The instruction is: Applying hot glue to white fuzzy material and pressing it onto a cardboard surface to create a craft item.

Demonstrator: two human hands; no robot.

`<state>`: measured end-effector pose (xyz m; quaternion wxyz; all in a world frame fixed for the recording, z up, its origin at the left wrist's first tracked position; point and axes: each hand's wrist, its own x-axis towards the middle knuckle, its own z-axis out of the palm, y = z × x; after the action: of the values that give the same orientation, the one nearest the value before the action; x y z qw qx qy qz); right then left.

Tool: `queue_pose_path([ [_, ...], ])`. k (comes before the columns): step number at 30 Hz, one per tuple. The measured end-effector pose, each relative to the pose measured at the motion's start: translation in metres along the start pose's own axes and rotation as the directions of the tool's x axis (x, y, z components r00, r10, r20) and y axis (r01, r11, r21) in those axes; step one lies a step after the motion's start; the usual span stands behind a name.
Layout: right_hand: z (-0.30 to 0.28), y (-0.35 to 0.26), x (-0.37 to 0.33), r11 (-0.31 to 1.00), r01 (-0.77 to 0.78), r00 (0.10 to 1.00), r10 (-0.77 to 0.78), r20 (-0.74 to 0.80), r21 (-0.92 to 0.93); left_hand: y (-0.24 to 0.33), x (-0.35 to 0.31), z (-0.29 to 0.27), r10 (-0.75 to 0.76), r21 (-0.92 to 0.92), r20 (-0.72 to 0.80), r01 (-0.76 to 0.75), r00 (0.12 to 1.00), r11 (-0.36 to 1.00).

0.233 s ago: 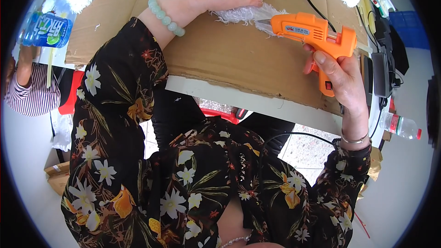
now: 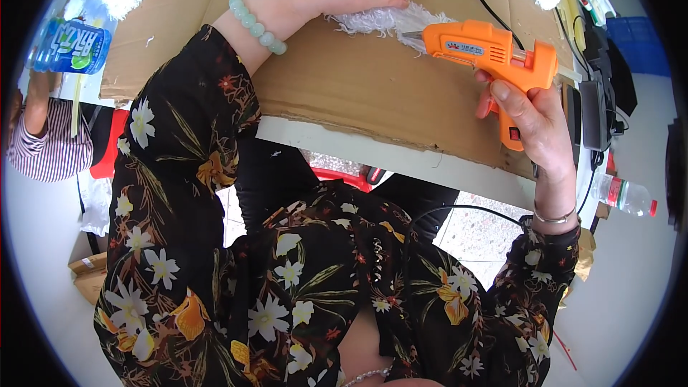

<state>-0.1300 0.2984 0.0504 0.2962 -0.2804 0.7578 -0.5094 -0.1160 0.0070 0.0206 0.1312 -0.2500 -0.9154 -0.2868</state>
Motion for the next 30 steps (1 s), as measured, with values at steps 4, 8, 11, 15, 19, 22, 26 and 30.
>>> queue_pose_path([
  [4, -0.001, 0.002, -0.002, 1.000, -0.012, 1.000, 0.012, -0.009, 0.013, -0.004, 0.000, 0.004, 0.035, 0.044, -0.015, -0.034, 0.999, 0.998],
  [8, -0.003, 0.002, -0.002, 1.000, 0.002, 1.000, -0.002, -0.004, 0.027, -0.001, 0.001, 0.001, 0.021, 0.031, 0.006, -0.021, 1.000, 0.999],
  [11, -0.005, 0.006, -0.003, 0.996, -0.001, 1.000, 0.002, -0.016, 0.086, 0.001, 0.000, -0.001, -0.017, 0.027, 0.004, 0.017, 1.000, 0.999],
  [15, -0.005, 0.007, 0.000, 1.000, -0.003, 1.000, 0.003, 0.006, 0.026, 0.000, -0.002, -0.001, -0.014, 0.032, 0.025, 0.014, 1.000, 0.999],
  [19, -0.002, 0.003, -0.001, 0.999, 0.016, 1.000, -0.016, 0.007, 0.048, -0.002, -0.001, -0.001, 0.006, 0.027, 0.030, -0.007, 1.000, 1.000],
  [22, -0.003, 0.003, -0.004, 1.000, 0.006, 1.000, -0.005, -0.011, 0.016, 0.000, -0.001, 0.000, -0.015, 0.034, 0.022, 0.014, 1.000, 0.999],
  [26, -0.002, 0.003, 0.001, 1.000, 0.012, 1.000, -0.012, 0.006, 0.009, -0.003, -0.001, 0.000, 0.029, 0.027, 0.010, -0.030, 1.000, 0.999],
  [30, 0.004, 0.000, 0.010, 1.000, 0.006, 1.000, -0.007, -0.009, -0.011, 0.000, -0.002, -0.001, -0.024, 0.032, 0.032, 0.023, 0.999, 0.999],
])
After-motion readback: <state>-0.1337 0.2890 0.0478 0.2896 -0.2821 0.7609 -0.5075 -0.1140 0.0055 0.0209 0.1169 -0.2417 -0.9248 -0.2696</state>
